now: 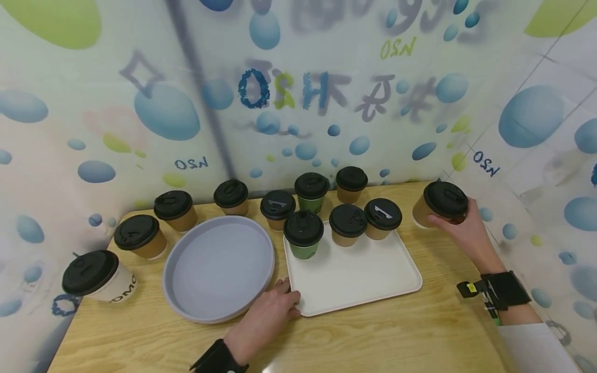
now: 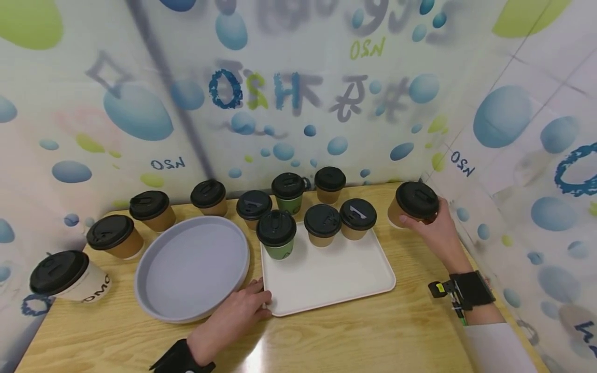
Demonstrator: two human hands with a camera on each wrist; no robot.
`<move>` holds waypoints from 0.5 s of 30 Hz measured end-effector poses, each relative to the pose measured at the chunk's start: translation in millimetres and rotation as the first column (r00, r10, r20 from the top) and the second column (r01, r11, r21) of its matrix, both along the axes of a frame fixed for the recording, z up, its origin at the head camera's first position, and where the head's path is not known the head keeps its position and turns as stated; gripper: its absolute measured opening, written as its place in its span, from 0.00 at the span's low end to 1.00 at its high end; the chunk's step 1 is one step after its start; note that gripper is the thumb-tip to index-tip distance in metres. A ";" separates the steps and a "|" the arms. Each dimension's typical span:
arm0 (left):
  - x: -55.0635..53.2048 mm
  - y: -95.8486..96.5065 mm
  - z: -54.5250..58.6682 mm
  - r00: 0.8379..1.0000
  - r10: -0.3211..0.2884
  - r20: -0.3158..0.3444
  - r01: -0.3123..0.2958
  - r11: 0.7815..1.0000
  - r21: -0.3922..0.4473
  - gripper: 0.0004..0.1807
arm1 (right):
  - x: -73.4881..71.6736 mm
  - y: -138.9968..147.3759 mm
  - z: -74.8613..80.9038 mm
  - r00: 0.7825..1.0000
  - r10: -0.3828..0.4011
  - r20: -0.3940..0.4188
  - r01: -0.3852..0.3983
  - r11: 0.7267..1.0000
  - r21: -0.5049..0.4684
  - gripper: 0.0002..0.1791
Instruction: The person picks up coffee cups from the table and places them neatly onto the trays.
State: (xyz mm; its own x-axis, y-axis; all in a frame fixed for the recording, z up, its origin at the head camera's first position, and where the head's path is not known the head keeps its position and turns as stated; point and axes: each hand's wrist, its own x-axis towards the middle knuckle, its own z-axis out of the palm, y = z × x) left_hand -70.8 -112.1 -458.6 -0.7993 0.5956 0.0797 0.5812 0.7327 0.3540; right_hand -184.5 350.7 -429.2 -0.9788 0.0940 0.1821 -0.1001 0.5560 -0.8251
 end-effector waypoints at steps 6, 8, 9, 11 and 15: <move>0.3 -1.7 -0.6 1.000 0.000 -0.020 0.000 1.000 0.000 0.12 | 14.2 -7.8 0.8 0.993 0.104 -0.050 -0.107 0.992 -0.068 0.44; 0.2 -1.9 -0.8 1.000 -0.001 -0.031 0.001 1.000 0.002 0.12 | 18.4 -9.3 0.6 0.989 0.136 -0.056 -0.141 0.986 -0.094 0.43; 0.4 -1.8 -0.6 0.999 -0.002 -0.035 0.002 1.000 0.001 0.12 | 20.6 -10.1 0.7 0.987 0.148 -0.055 -0.153 0.983 -0.104 0.43; 0.1 -1.5 -0.6 0.999 -0.009 -0.043 0.009 1.000 0.004 0.12 | 24.7 -11.4 1.1 0.985 0.163 -0.048 -0.168 0.980 -0.107 0.43; 0.2 -1.7 0.0 0.999 -0.006 -0.043 0.007 1.000 0.009 0.12 | 30.6 -15.8 1.3 0.985 0.172 -0.019 -0.173 0.982 -0.074 0.45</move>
